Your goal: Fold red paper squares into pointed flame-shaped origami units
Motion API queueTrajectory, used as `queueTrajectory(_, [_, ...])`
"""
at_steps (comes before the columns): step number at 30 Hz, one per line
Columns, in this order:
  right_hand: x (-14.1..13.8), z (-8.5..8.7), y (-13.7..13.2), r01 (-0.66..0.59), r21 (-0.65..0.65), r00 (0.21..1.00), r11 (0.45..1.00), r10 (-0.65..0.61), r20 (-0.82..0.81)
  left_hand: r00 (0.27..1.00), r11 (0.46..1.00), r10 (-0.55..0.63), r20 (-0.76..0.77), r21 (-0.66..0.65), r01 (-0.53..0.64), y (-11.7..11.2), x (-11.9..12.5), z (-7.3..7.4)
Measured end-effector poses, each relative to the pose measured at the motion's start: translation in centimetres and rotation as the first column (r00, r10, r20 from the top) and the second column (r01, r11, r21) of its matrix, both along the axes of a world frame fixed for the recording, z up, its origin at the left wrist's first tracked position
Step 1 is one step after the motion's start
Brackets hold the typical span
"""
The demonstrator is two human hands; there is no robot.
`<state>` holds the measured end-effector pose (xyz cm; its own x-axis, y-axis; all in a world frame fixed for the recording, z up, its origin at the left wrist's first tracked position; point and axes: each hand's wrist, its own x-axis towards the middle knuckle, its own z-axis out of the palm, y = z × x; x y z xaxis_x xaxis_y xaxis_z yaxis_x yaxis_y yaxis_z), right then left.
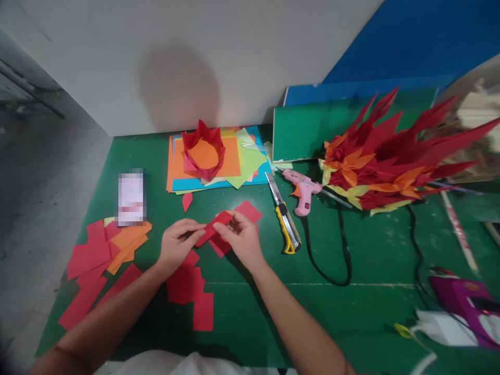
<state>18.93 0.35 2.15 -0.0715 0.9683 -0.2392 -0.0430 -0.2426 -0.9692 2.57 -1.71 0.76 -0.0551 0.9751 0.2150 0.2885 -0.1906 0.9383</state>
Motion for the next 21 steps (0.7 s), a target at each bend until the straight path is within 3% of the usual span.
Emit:
queueTrajectory(7, [-0.9, -0.6, -0.69, -0.002, -0.058, 1.0, 0.998, 0.003, 0.019, 0.997, 0.999, 0.041, 0.067, 0.004, -0.041, -0.27, 0.38, 0.15])
queueTrajectory(21, [-1.05, -0.29, -0.59, 0.005, -0.032, 1.0, 0.999, -0.005, -0.01, 1.0, 0.997, 0.021, -0.012, 0.081, -0.02, -0.32, 0.19, 0.08])
